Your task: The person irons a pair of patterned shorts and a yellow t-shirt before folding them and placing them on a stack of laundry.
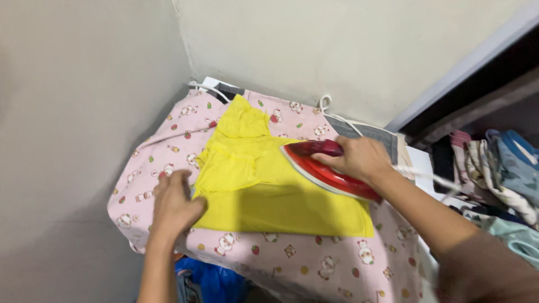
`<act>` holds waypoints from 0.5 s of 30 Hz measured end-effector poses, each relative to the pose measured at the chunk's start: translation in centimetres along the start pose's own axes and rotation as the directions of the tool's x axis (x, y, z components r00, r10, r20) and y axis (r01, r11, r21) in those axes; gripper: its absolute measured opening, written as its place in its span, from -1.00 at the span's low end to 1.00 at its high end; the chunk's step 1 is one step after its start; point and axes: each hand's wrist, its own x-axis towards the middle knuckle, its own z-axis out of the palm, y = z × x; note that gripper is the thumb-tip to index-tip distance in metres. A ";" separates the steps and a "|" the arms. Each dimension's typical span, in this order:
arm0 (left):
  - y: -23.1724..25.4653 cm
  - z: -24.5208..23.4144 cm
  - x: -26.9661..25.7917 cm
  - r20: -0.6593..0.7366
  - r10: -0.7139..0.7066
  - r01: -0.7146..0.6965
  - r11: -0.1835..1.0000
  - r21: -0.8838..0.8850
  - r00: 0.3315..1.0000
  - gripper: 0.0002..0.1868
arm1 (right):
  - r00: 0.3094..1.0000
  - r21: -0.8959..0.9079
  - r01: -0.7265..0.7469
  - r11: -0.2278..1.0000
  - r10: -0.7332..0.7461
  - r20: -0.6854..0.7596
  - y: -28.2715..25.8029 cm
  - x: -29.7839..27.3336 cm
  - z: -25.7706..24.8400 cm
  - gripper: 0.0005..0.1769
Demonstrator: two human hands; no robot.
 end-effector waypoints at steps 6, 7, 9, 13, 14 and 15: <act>3.3 7.0 12.1 -0.115 0.324 -0.330 0.943 -0.037 0.939 -0.44 | 0.991 -0.050 0.125 0.991 -0.123 0.045 -3.4 3.0 -0.3 -0.20; 3.9 8.2 13.5 -0.105 0.331 -0.336 0.941 -0.041 0.938 -0.44 | 0.995 -0.016 0.082 0.996 -0.081 0.061 -3.3 2.7 -0.2 -0.20; 5.3 10.2 16.1 -0.130 0.233 -0.226 0.972 0.069 0.964 -0.42 | 0.995 -0.010 0.013 1.000 -0.012 0.096 -1.9 2.3 -0.5 -0.18; 5.9 10.7 18.2 -0.197 0.149 -0.148 0.989 0.023 0.969 -0.69 | 0.977 -0.032 -0.172 0.984 0.175 0.120 1.4 0.7 -0.8 -0.16; 5.7 10.2 17.9 -0.215 0.094 -0.109 0.993 -0.055 0.972 -0.74 | 0.977 -0.033 -0.172 0.985 0.175 0.119 1.9 0.7 -0.8 -0.16; 5.6 9.8 17.7 -0.229 0.038 -0.070 0.988 -0.134 0.973 -0.77 | 0.963 0.015 -0.253 0.967 0.250 0.101 2.2 0.9 -0.8 -0.15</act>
